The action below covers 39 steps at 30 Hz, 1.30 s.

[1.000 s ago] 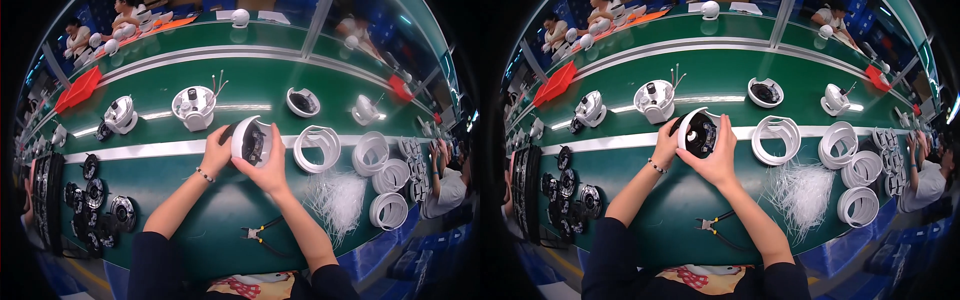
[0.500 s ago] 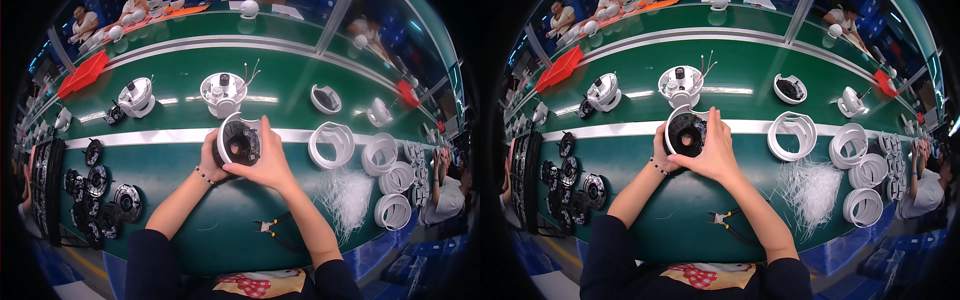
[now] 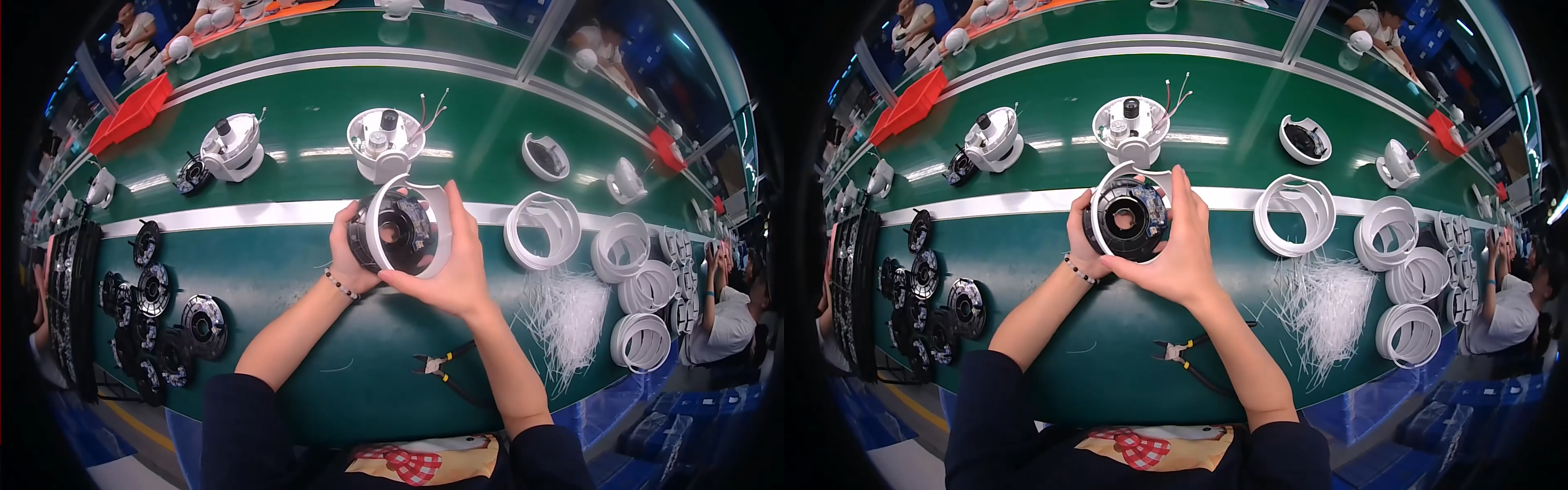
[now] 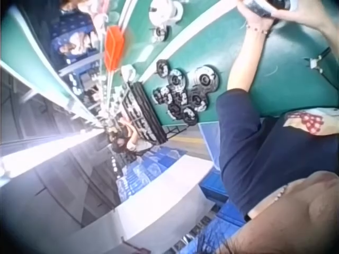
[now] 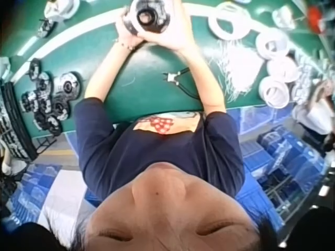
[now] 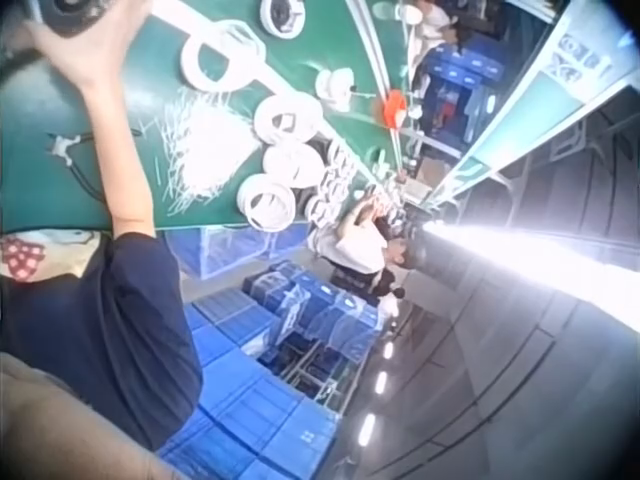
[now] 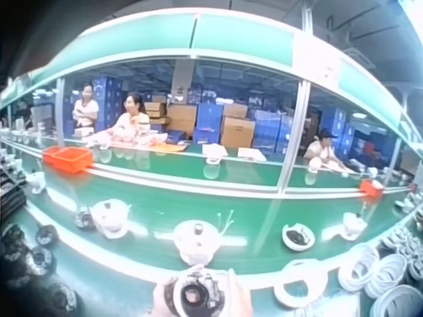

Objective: Assembling electronic housing components and trimming wires on a factory production line.

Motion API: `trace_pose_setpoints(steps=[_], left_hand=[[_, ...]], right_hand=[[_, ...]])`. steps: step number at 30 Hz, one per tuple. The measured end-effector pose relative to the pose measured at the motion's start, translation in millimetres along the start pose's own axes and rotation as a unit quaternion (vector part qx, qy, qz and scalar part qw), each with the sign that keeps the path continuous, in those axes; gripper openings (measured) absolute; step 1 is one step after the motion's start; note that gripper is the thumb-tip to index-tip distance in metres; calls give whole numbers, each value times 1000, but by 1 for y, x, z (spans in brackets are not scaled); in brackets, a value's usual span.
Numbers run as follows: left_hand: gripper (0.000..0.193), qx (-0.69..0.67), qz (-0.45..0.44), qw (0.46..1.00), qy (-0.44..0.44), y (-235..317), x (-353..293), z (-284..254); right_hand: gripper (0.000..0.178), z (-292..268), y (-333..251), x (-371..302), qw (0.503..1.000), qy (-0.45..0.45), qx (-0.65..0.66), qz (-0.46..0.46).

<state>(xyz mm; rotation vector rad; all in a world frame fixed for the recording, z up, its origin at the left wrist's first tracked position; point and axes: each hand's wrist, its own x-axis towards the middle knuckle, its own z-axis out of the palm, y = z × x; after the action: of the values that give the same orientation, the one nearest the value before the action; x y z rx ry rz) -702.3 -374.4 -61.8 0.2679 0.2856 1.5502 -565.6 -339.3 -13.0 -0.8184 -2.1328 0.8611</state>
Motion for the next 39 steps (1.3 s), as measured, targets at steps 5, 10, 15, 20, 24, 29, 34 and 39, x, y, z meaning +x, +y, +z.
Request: trace_pose_setpoints(steps=[5, 10, 15, 20, 24, 29, 34, 39], left_hand=[[57, -4, -13, 1000, 25, 4, -10, -6], [50, 31, 19, 998, 59, 3, -13, -11], [53, 16, 8, 997, 68, 4, -19, -4], [57, 39, 11, 999, 28, 7, -22, -8], [74, 66, -18, 997, 29, 13, -27, -9], [77, 110, -40, 993, 34, 23, -33, -11], [77, 86, -93, 990, 64, 39, -40, -15], [46, 14, -49, 997, 56, 36, -30, -26]], right_hand=[[109, 6, 7, -3, 999, -29, 15, 9], [109, 15, 7, -2, 997, -3, 56, 61], [107, 20, 11, -9, 994, -18, 80, 67], [111, 32, -6, -13, 996, -26, -81, -9], [115, 38, -10, -8, 993, -50, -101, 32], [116, 38, -16, -3, 990, -85, -97, 51], [117, 37, -21, 4, 986, -125, -106, -18], [116, 53, -4, -8, 996, -32, -60, -63]])
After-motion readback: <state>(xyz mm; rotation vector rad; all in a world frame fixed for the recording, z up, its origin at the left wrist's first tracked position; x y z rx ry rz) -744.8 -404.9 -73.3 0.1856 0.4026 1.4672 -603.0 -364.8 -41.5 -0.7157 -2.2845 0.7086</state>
